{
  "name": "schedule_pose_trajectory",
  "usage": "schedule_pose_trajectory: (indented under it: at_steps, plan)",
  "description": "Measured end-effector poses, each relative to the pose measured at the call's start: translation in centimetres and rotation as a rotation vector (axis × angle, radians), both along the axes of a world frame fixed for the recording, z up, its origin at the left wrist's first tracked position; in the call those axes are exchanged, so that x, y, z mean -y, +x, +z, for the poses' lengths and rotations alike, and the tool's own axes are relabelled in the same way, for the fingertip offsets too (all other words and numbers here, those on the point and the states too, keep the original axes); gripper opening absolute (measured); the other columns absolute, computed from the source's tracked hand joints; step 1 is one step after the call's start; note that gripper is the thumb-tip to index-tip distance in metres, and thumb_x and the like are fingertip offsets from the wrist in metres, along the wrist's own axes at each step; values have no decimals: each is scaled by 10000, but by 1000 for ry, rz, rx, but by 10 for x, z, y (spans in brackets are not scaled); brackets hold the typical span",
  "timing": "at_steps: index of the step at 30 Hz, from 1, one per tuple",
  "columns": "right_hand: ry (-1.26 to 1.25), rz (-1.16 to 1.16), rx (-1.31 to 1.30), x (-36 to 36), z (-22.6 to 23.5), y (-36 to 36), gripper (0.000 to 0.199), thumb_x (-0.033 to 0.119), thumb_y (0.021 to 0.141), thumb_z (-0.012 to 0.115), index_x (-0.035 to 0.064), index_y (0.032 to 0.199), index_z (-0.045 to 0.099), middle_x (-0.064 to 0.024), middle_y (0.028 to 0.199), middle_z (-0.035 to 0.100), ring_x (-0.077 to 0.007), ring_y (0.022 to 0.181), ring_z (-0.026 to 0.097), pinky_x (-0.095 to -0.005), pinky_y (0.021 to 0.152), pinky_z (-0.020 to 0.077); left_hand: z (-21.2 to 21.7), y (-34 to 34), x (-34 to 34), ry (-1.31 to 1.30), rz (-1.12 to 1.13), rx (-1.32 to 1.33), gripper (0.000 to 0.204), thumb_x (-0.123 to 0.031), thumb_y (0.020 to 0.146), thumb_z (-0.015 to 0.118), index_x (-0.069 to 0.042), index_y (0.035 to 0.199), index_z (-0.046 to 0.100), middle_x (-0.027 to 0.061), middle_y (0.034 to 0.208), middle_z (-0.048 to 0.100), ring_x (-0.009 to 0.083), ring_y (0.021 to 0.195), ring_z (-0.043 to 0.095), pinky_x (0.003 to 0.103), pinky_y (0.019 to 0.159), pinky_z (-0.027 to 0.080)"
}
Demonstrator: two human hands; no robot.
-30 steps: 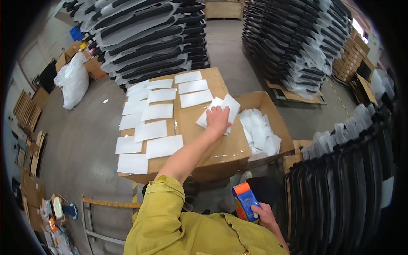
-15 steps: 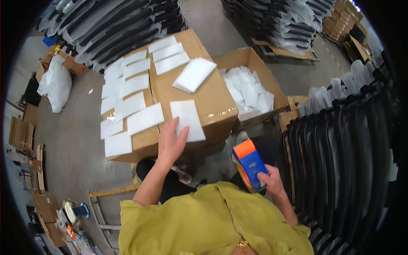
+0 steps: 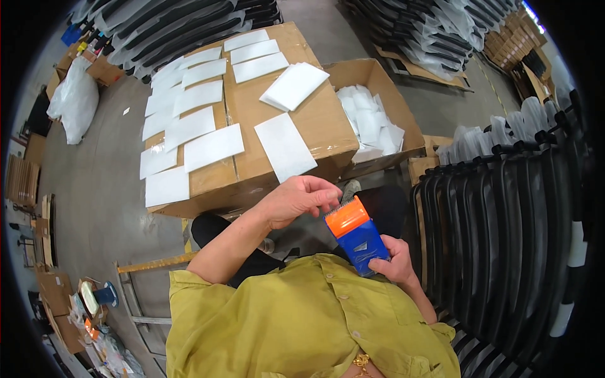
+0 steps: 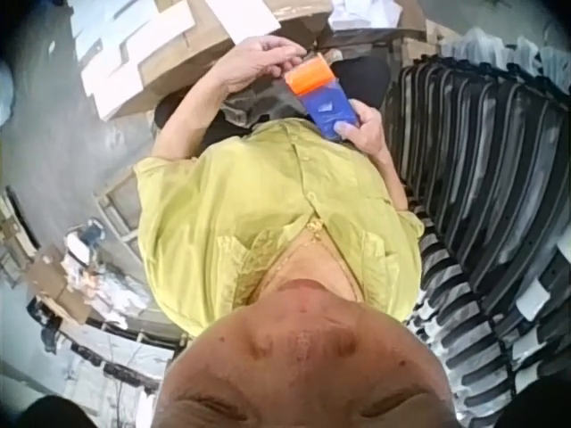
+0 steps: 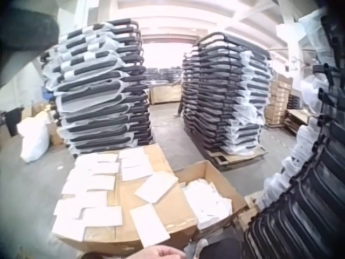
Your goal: Applying foam padding to a cardboard box using a hand-held tape dispenser.
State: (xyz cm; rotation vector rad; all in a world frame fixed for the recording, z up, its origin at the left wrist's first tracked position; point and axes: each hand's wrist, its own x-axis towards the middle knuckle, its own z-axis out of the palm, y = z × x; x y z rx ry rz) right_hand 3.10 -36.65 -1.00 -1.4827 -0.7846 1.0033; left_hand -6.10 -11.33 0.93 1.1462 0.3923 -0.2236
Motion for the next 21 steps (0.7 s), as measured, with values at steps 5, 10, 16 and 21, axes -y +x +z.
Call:
schedule_pose_trajectory:
  at_steps: [5,10,16,21]
  plan:
    - [47,91,212,-6,3,4,351,192,659,709,-37,893,581,-37,703,595,-62,584,515,-203,538,408,7,-12,6,-70,1,46,192,-191,783,642,-34,887,602,-2,770,582,63,668,496,195,572,396]
    - [83,103,300,-18,10,0,358,301,634,692,-5,776,572,-17,589,544,-86,482,485,-215,459,350,10,-24,6,-106,75,20,126,-154,800,619,-44,858,598,-16,754,566,55,650,477,192,582,383]
    - [118,125,315,-22,9,-1,367,295,627,701,-7,794,576,-15,569,536,-93,456,484,-221,443,348,12,-32,7,-159,113,28,129,-167,820,600,-46,862,593,-26,763,558,50,657,471,186,603,381]
    - [151,167,350,-22,4,0,364,298,628,709,-3,780,575,-18,566,539,-94,463,499,-222,446,359,8,-39,11,-259,101,68,192,-234,826,594,-43,847,589,-24,764,560,52,663,469,190,623,389]
